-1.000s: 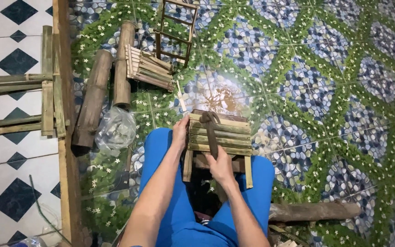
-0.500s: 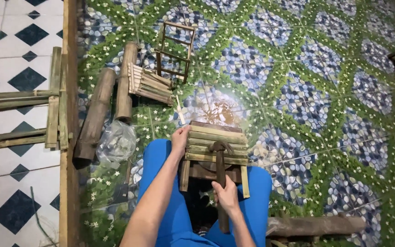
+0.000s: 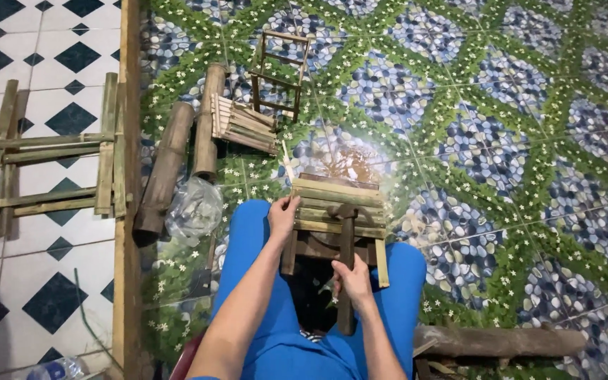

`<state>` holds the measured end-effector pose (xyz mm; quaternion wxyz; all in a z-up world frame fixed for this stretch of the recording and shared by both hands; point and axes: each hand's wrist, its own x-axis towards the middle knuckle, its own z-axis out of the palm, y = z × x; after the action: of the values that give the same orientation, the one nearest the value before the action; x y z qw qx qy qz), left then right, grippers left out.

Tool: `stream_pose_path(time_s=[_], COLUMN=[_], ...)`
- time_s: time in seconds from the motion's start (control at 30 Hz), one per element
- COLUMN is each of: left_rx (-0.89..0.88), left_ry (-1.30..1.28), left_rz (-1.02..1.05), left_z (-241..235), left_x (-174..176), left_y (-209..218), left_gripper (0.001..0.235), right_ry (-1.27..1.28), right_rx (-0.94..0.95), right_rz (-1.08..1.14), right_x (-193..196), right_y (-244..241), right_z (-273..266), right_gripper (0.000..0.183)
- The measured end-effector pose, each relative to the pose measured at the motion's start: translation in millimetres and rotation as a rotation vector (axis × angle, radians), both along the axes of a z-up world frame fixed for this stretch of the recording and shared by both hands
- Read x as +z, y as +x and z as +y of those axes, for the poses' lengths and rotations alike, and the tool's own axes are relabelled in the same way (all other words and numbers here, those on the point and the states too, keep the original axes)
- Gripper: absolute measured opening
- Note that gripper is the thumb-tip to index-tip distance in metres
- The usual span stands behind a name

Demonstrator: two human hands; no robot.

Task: The person assembles a small bamboo stool by hand, using a curved wooden tool to press and secure the slats. They repeatedly adjust the slats and tap them into place while seated on the floor.

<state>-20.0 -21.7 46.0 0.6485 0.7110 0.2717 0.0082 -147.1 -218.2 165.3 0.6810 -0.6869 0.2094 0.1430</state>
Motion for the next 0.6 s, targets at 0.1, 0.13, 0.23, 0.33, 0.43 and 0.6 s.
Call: stream_pose_path(time_s=[0.1, 0.13, 0.23, 0.33, 0.43, 0.6], left_rx=[0.009, 0.009, 0.037, 0.042, 0.058, 0.025], left_ry=[0.009, 0.008, 0.076, 0.072, 0.059, 0.022], left_rz=[-0.016, -0.016, -0.006, -0.01, -0.012, 0.024], left_z=[1.8, 1.2, 0.7, 3.0, 4.5, 5.4], left_x=[-34.5, -24.9, -3.2, -0.6, -6.2, -19.4], left_y=[2.2, -0.4, -6.9, -11.7, -12.2, -10.5], left_gripper=[0.043, 0.043, 0.045, 0.039, 0.04, 0.044], right_ry=[0.035, 0.034, 0.066, 0.091, 0.09, 0.069], right_rx=[0.006, 0.005, 0.012, 0.001, 0.006, -0.003], right_rz=[0.0, -0.001, -0.014, -0.026, -0.025, -0.032], right_x=[-4.9, -3.5, -3.4, -7.8, -8.0, -16.5], right_y=[1.0, -0.4, -2.7, -4.0, -6.1, -4.8], right_z=[-2.4, -2.3, -1.8, -0.9, -0.6, -2.9], right_gripper=[0.015, 0.015, 0.014, 0.016, 0.015, 0.017])
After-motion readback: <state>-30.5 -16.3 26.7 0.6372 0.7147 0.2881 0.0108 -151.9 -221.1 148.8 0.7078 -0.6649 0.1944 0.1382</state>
